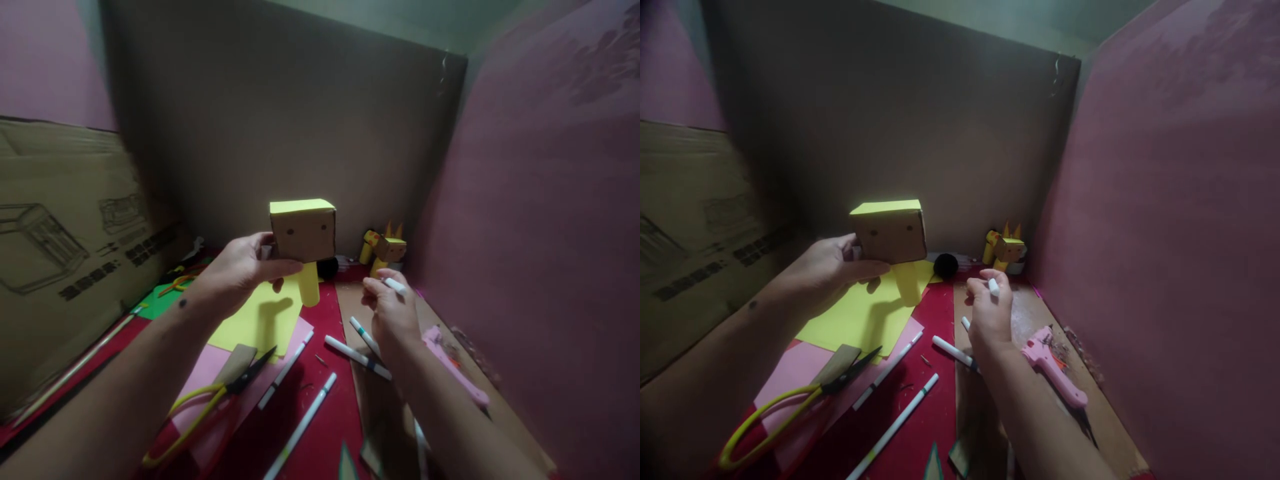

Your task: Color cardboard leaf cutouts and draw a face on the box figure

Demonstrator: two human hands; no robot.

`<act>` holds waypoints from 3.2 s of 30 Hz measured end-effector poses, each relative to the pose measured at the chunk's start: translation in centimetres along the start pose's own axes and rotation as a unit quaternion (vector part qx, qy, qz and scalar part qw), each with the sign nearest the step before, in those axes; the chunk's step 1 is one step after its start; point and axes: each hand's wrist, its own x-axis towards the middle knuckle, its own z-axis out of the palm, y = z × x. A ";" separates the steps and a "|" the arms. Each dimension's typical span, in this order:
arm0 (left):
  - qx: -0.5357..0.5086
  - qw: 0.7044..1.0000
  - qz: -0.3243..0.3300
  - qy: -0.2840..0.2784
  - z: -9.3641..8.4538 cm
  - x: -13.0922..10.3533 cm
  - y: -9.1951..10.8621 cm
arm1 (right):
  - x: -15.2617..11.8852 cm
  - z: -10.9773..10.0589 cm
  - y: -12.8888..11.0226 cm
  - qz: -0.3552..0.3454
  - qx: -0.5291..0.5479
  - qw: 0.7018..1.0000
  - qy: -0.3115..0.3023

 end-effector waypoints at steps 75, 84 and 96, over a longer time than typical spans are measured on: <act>0.007 0.997 -0.043 -0.067 0.6 0.1 -1.9 | -5.4 0.1 -3.6 -0.260 -0.054 0.941 -0.210; 0.016 0.997 -0.037 -0.073 0.5 0.6 -3.1 | -6.5 0.0 -3.4 -0.408 -0.104 0.854 -0.305; 0.032 0.995 -0.044 -0.078 0.2 0.8 -4.0 | -6.3 1.1 -1.7 -0.517 -0.093 0.802 -0.284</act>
